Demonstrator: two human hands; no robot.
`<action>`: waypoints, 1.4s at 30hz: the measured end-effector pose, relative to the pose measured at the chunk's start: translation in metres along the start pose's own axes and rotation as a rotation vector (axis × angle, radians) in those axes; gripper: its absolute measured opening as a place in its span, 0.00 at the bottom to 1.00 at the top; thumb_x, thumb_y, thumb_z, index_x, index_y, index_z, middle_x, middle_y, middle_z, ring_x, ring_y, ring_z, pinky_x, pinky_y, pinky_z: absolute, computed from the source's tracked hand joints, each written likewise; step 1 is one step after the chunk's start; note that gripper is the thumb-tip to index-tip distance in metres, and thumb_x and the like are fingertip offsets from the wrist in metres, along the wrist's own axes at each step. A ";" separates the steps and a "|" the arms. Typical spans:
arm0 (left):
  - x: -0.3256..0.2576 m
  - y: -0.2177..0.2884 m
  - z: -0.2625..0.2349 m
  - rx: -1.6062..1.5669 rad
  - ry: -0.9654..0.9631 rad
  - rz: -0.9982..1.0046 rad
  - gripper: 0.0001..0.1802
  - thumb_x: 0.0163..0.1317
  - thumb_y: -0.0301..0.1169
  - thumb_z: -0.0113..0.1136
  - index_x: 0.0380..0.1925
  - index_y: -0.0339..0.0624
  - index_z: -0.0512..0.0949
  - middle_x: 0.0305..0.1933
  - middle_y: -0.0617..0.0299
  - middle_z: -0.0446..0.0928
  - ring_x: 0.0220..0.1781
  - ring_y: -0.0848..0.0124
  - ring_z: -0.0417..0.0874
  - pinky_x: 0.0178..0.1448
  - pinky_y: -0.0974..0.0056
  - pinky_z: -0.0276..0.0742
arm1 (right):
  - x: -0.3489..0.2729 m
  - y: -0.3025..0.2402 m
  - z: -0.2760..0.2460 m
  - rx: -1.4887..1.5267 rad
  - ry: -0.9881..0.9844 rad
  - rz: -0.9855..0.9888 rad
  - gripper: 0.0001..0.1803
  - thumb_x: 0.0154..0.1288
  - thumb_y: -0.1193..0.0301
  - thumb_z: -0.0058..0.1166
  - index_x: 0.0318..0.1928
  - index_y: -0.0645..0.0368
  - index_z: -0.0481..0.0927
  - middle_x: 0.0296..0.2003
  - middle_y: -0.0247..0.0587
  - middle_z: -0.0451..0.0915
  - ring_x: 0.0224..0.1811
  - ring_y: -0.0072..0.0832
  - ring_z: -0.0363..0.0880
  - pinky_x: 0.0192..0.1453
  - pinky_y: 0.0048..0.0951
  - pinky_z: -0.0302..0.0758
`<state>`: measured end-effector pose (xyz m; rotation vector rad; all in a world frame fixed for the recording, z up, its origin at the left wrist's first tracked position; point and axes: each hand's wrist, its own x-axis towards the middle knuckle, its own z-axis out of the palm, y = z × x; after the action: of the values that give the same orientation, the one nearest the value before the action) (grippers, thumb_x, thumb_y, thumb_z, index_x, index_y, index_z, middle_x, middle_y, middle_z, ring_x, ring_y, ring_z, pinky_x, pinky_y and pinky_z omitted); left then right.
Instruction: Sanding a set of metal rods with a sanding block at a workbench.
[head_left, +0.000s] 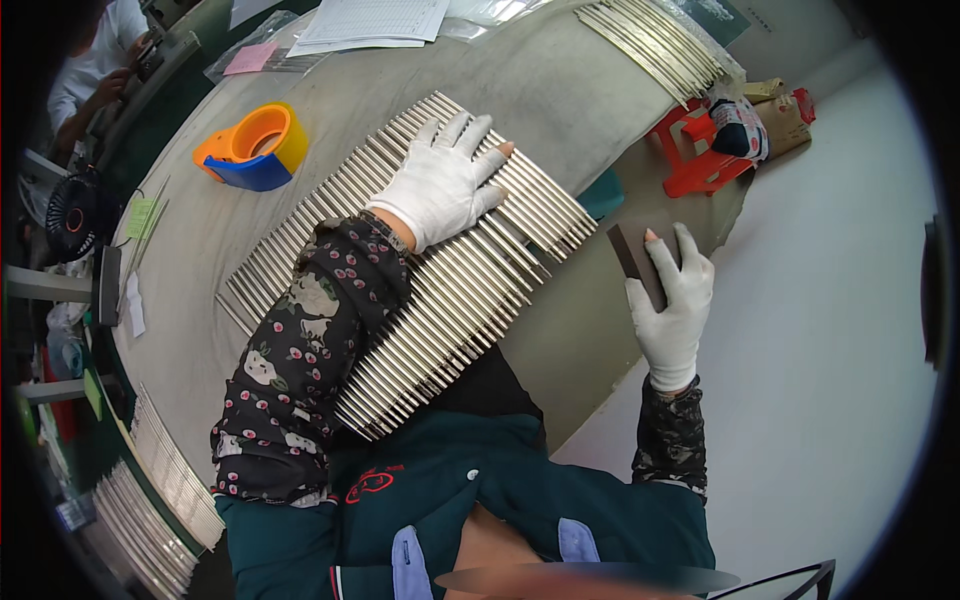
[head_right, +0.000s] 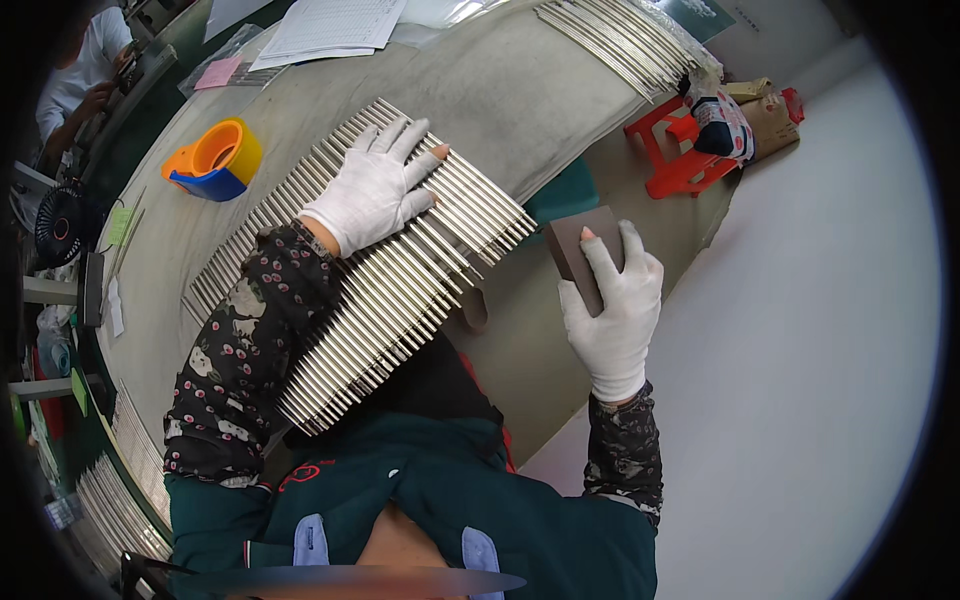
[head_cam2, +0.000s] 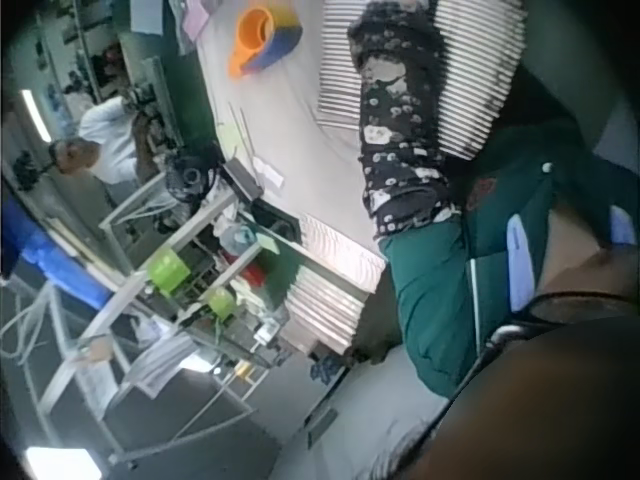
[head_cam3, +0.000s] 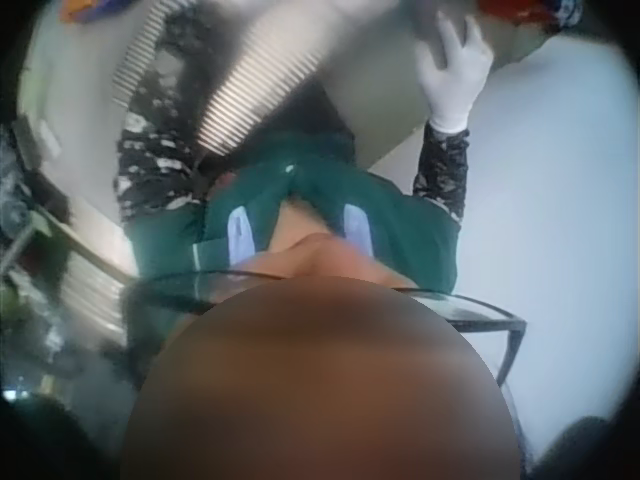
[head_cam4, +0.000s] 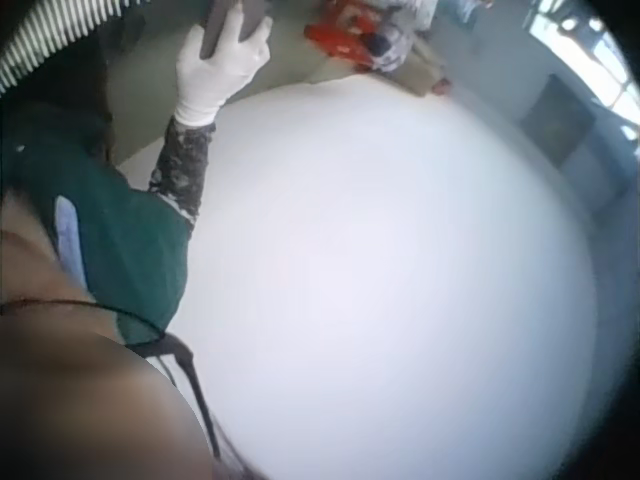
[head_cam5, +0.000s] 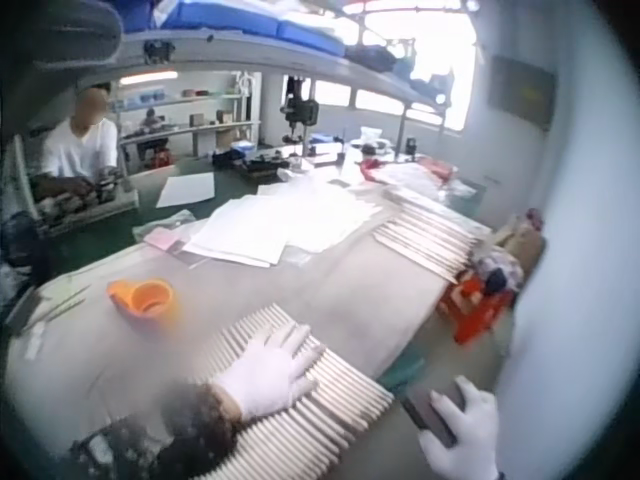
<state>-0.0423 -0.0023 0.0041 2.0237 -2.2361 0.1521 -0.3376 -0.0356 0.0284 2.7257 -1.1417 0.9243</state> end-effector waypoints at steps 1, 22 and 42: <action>0.004 0.000 0.003 -0.003 -0.006 0.002 0.30 0.69 0.50 0.44 0.67 0.49 0.64 0.72 0.49 0.57 0.75 0.51 0.54 0.75 0.46 0.49 | -0.001 0.002 0.000 -0.005 -0.017 0.023 0.29 0.42 0.72 0.65 0.52 0.52 0.79 0.57 0.55 0.70 0.49 0.49 0.70 0.53 0.42 0.72; 0.024 -0.008 0.001 -0.056 -0.062 0.080 0.32 0.67 0.49 0.45 0.66 0.45 0.63 0.72 0.53 0.59 0.75 0.52 0.53 0.76 0.46 0.46 | 0.011 0.008 0.008 0.204 -0.250 -0.236 0.28 0.37 0.72 0.64 0.47 0.49 0.81 0.55 0.55 0.73 0.47 0.48 0.74 0.49 0.41 0.75; 0.040 -0.004 0.007 -0.009 -0.072 0.075 0.31 0.68 0.50 0.44 0.65 0.46 0.65 0.73 0.53 0.57 0.75 0.52 0.54 0.75 0.45 0.48 | 0.058 0.011 0.041 0.149 -0.068 -0.173 0.24 0.43 0.70 0.63 0.47 0.54 0.81 0.52 0.56 0.74 0.46 0.48 0.74 0.52 0.42 0.74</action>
<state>-0.0420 -0.0428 0.0037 1.9719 -2.3530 0.0761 -0.2921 -0.0907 0.0239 2.9388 -0.8600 0.9347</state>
